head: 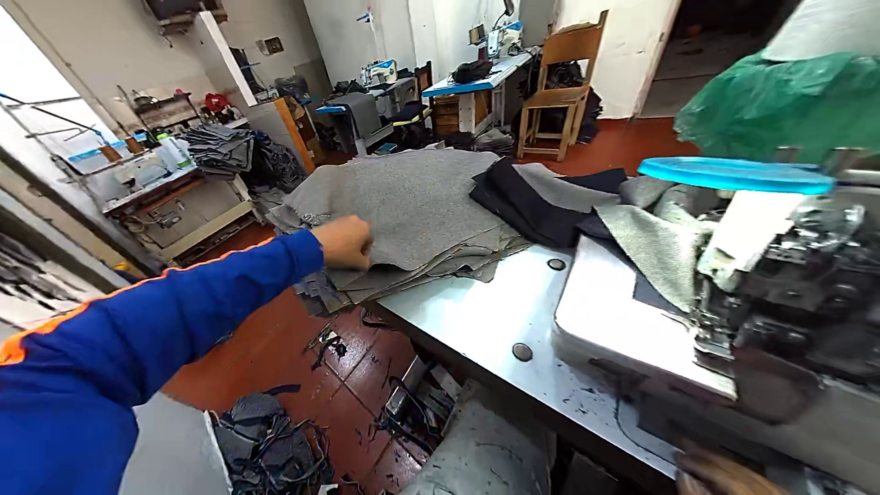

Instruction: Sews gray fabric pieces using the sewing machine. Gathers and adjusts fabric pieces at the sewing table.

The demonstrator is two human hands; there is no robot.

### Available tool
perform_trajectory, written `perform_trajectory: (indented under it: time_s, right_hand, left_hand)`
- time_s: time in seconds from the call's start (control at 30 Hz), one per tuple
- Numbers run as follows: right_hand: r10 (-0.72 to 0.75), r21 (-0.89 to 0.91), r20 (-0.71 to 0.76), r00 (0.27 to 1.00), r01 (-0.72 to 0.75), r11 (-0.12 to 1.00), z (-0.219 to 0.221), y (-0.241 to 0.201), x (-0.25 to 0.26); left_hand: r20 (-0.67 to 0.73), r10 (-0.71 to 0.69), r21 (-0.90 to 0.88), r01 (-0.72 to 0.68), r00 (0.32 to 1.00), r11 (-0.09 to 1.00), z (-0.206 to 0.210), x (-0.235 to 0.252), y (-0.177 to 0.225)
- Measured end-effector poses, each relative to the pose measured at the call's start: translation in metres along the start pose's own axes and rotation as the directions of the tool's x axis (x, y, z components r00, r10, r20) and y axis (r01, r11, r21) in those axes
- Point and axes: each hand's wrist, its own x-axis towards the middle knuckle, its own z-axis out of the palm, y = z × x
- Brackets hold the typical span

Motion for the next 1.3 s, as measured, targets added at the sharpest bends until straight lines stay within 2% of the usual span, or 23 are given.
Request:
perform_trajectory:
  time_s: [0.03, 0.1, 0.17, 0.27, 0.3, 0.33, 0.37, 0.4, 0.43, 0.47, 0.5, 0.53, 0.6, 0.63, 0.7, 0.73, 0.77, 0.83, 0.93, 1.0, 1.13, 1.2, 1.3]
  right_hand:
    - [0.011, 0.196, 0.012, 1.0, -0.014, 0.981, -0.005, -0.001, -0.001]
    - [0.029, 0.54, 0.087, 0.996, -0.072, 0.838, -0.008, -0.015, 0.002]
    - [0.037, 0.772, 0.224, 0.974, -0.2, 0.604, -0.004, -0.046, 0.015]
    - [0.216, 0.898, 0.342, 0.915, -0.386, 0.213, 0.026, -0.1, 0.04]
    - [0.314, 0.884, 0.382, 0.869, -0.443, 0.149, 0.036, -0.113, 0.052]
    - [0.425, 0.845, 0.425, 0.799, -0.518, 0.13, 0.044, -0.123, 0.064]
    - [0.514, 0.792, 0.443, 0.734, -0.589, 0.159, 0.052, -0.129, 0.074]
    - [0.58, 0.733, 0.45, 0.679, -0.652, 0.196, 0.057, -0.133, 0.08]
    - [0.607, 0.685, 0.448, 0.656, -0.689, 0.238, 0.06, -0.137, 0.081]
    - [0.594, 0.661, 0.456, 0.663, -0.699, 0.273, 0.059, -0.137, 0.078]
    - [0.558, 0.655, 0.488, 0.671, -0.704, 0.273, 0.053, -0.136, 0.072]
    - [0.515, 0.671, 0.514, 0.686, -0.696, 0.257, 0.047, -0.131, 0.061]
    - [0.456, 0.679, 0.545, 0.703, -0.69, 0.251, 0.027, -0.114, 0.035]
    - [0.452, 0.669, 0.511, 0.732, -0.668, 0.326, 0.012, -0.101, 0.02]
    - [0.443, 0.529, 0.298, 0.846, -0.532, 0.661, -0.032, -0.063, 0.001]
    - [0.414, 0.307, 0.161, 0.896, -0.444, 0.842, -0.063, -0.036, -0.003]
    - [0.382, 0.019, 0.037, 0.923, -0.383, 0.924, -0.097, -0.006, -0.005]
    - [0.382, -0.408, -0.063, 0.922, -0.373, 0.833, -0.173, 0.048, -0.005]
    - [0.543, -0.599, -0.054, 0.838, -0.463, 0.654, -0.243, 0.1, -0.005]
    - [0.607, -0.608, -0.03, 0.794, -0.497, 0.619, -0.249, 0.114, -0.006]
    - [0.631, -0.724, 0.054, 0.774, -0.405, 0.559, -0.239, 0.109, 0.003]
    - [0.682, -0.804, 0.128, 0.72, -0.327, 0.497, -0.238, 0.107, 0.011]
    - [0.677, -0.825, 0.245, 0.694, -0.217, 0.522, -0.243, 0.114, 0.022]
  left_hand:
    - [-0.062, 0.014, -0.106, -0.021, 0.998, 0.994, -0.014, -0.006, 0.015]
    - [-0.17, 0.096, -0.358, -0.152, 0.981, 0.921, -0.027, -0.023, 0.061]
    - [-0.21, 0.23, -0.663, -0.311, 0.95, 0.681, -0.023, -0.036, 0.124]
    - [-0.274, 0.294, -0.92, -0.339, 0.916, 0.196, -0.001, -0.023, 0.212]
    - [-0.301, 0.273, -0.937, -0.336, 0.914, 0.092, 0.008, -0.01, 0.232]
    - [-0.354, 0.248, -0.925, -0.377, 0.902, 0.05, 0.017, 0.005, 0.248]
    - [-0.452, 0.229, -0.872, -0.481, 0.862, 0.093, 0.028, 0.022, 0.258]
    - [-0.582, 0.241, -0.75, -0.627, 0.777, 0.211, 0.041, 0.037, 0.262]
    - [-0.705, 0.299, -0.547, -0.762, 0.643, 0.347, 0.054, 0.048, 0.26]
    - [-0.768, 0.385, -0.344, -0.837, 0.511, 0.425, 0.063, 0.057, 0.253]
    - [-0.773, 0.467, -0.191, -0.86, 0.429, 0.474, 0.073, 0.063, 0.242]
    - [-0.749, 0.516, -0.127, -0.855, 0.415, 0.503, 0.082, 0.063, 0.23]
    - [-0.744, 0.491, -0.079, -0.789, 0.453, 0.609, 0.103, 0.05, 0.21]
    - [-0.763, 0.443, -0.068, -0.74, 0.471, 0.669, 0.111, 0.041, 0.206]
    - [-0.807, 0.356, -0.041, -0.646, 0.472, 0.763, 0.119, 0.029, 0.208]
    - [-0.82, 0.332, -0.036, -0.621, 0.467, 0.783, 0.117, 0.029, 0.212]
    - [-0.827, 0.321, -0.04, -0.619, 0.461, 0.785, 0.111, 0.032, 0.215]
    - [-0.833, 0.333, -0.039, -0.647, 0.442, 0.761, 0.093, 0.047, 0.222]
    - [-0.83, 0.401, -0.007, -0.726, 0.387, 0.687, 0.077, 0.073, 0.239]
    - [-0.844, 0.4, -0.001, -0.748, 0.357, 0.664, 0.077, 0.079, 0.246]
    - [-0.835, 0.389, 0.003, -0.704, 0.389, 0.71, 0.089, 0.079, 0.247]
    - [-0.821, 0.405, 0.005, -0.704, 0.403, 0.71, 0.088, 0.078, 0.245]
    - [-0.728, 0.48, -0.042, -0.731, 0.489, 0.681, 0.071, 0.076, 0.24]
